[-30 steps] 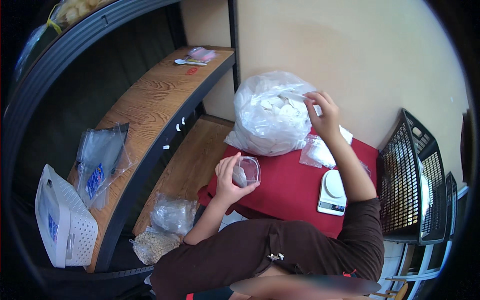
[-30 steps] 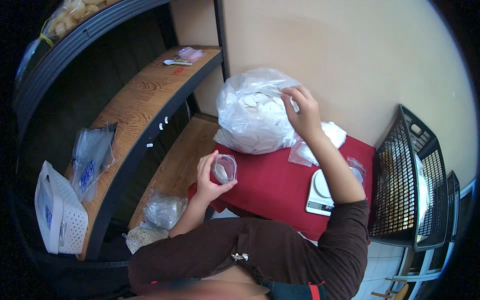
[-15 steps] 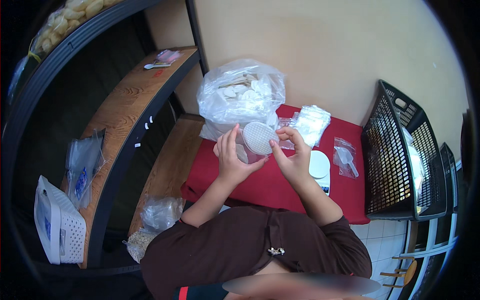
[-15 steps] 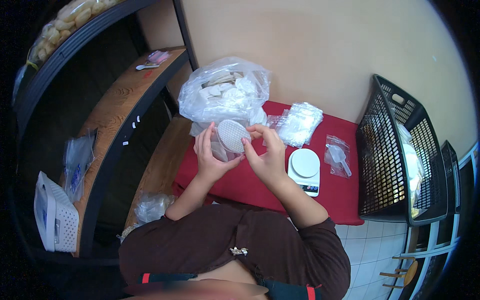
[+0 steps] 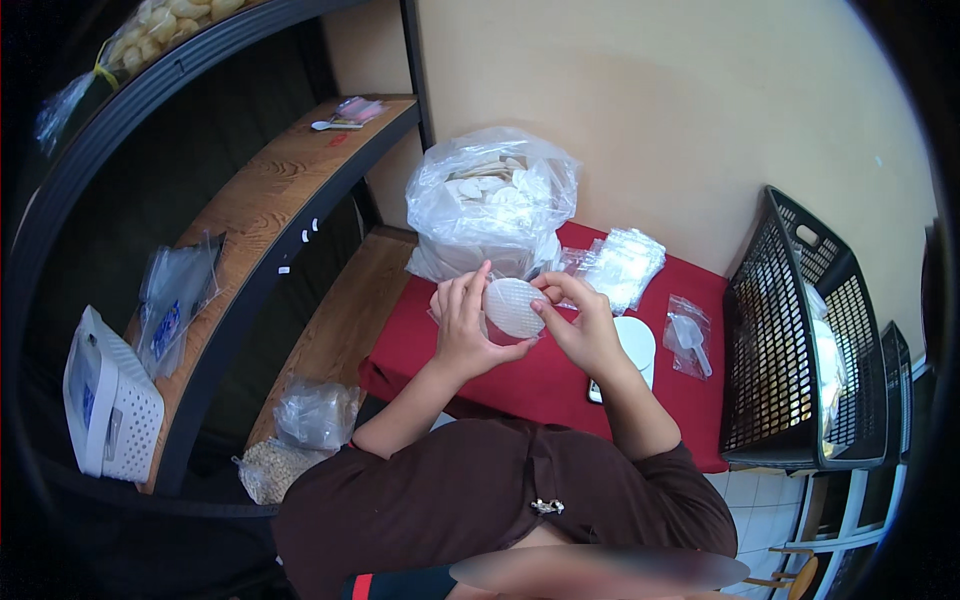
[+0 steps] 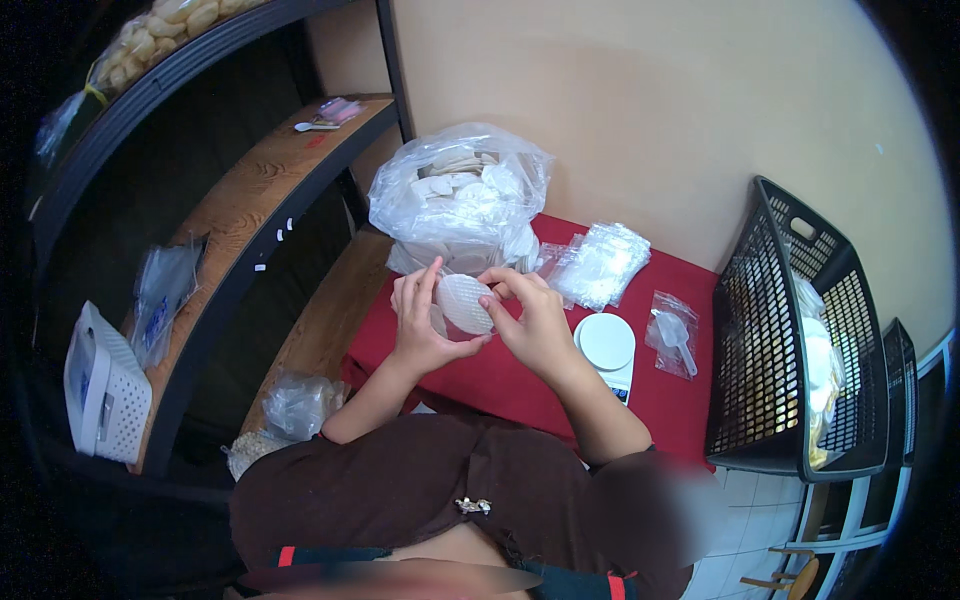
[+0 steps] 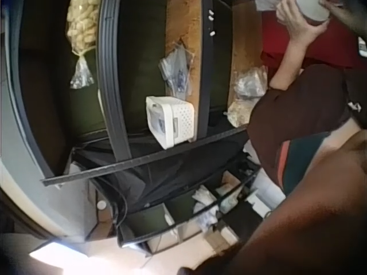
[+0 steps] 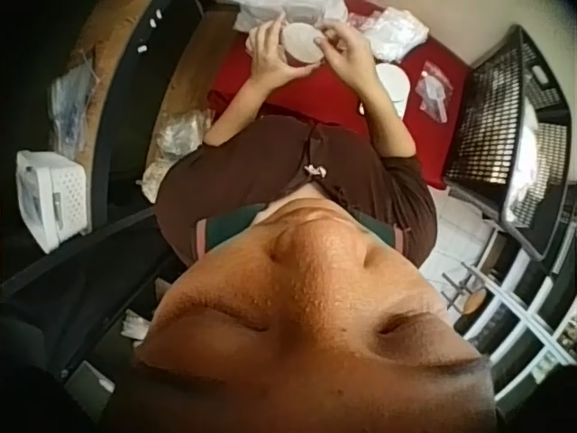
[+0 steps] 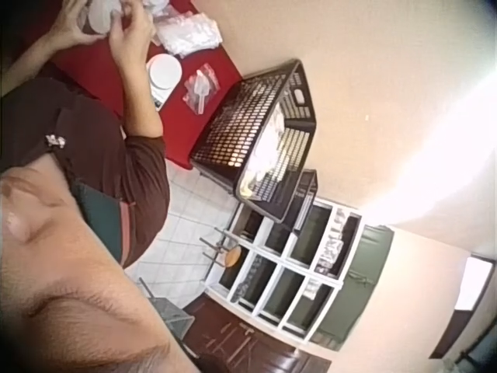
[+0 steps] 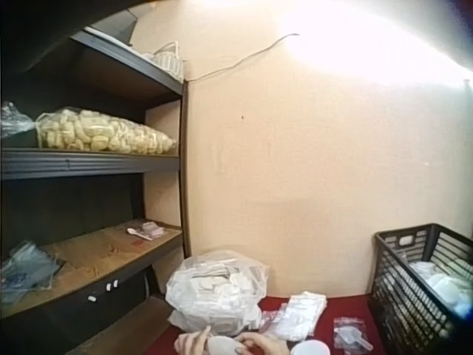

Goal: Weighing and packaging white disc-shaped wafers into small plastic bags.

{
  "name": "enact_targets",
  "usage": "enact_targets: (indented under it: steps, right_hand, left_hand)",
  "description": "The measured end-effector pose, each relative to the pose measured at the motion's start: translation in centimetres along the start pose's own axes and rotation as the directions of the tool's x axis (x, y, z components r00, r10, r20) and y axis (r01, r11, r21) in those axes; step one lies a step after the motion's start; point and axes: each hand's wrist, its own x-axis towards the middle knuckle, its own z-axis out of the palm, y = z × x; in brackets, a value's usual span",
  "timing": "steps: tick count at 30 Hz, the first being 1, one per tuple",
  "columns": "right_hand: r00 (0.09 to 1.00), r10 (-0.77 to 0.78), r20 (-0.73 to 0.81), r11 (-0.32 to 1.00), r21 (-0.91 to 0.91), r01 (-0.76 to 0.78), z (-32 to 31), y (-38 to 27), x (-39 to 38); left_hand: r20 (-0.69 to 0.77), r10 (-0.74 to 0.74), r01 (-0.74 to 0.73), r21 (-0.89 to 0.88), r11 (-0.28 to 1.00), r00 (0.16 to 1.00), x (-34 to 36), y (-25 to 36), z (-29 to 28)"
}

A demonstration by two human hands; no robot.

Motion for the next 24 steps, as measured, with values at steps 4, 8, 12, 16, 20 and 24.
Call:
enact_targets:
  steps: [4, 8, 12, 16, 20, 24]
  right_hand:
    - [0.997, -0.019, 0.074, 1.000, -0.011, 0.020, 1.0, -0.5, -0.2]
    - [0.997, 0.044, 0.062, 0.993, -0.110, -0.037, 2.4, -1.0, -0.5]
    - [0.993, -0.113, 0.026, 0.925, -0.363, 0.115, 3.3, -1.5, -0.8]
    - [0.972, -0.115, 0.203, 0.958, -0.237, 0.163, 4.0, -1.5, -0.8]
    - [0.948, -0.104, 0.301, 0.965, -0.202, 0.170, 5.6, -1.0, -0.8]
    - [0.971, -0.058, 0.234, 0.975, -0.195, 0.105, 5.9, -2.1, 0.4]
  left_hand:
    - [-0.028, 0.022, -0.022, 0.005, 1.000, 0.999, -0.5, 0.3, -0.3]
    - [-0.066, 0.033, -0.029, 0.055, 0.998, 0.997, -1.0, 0.2, -0.7]
    - [-0.103, -0.004, 0.009, 0.048, 0.999, 0.995, -1.4, -0.3, -1.2]
    - [-0.138, -0.010, 0.018, 0.057, 0.998, 0.990, -2.0, -1.1, -1.7]
    - [-0.148, 0.003, 0.007, 0.068, 0.998, 0.989, -2.4, -2.0, -2.1]
    - [-0.182, -0.041, 0.051, 0.051, 0.997, 0.983, -2.8, -3.3, -3.0]
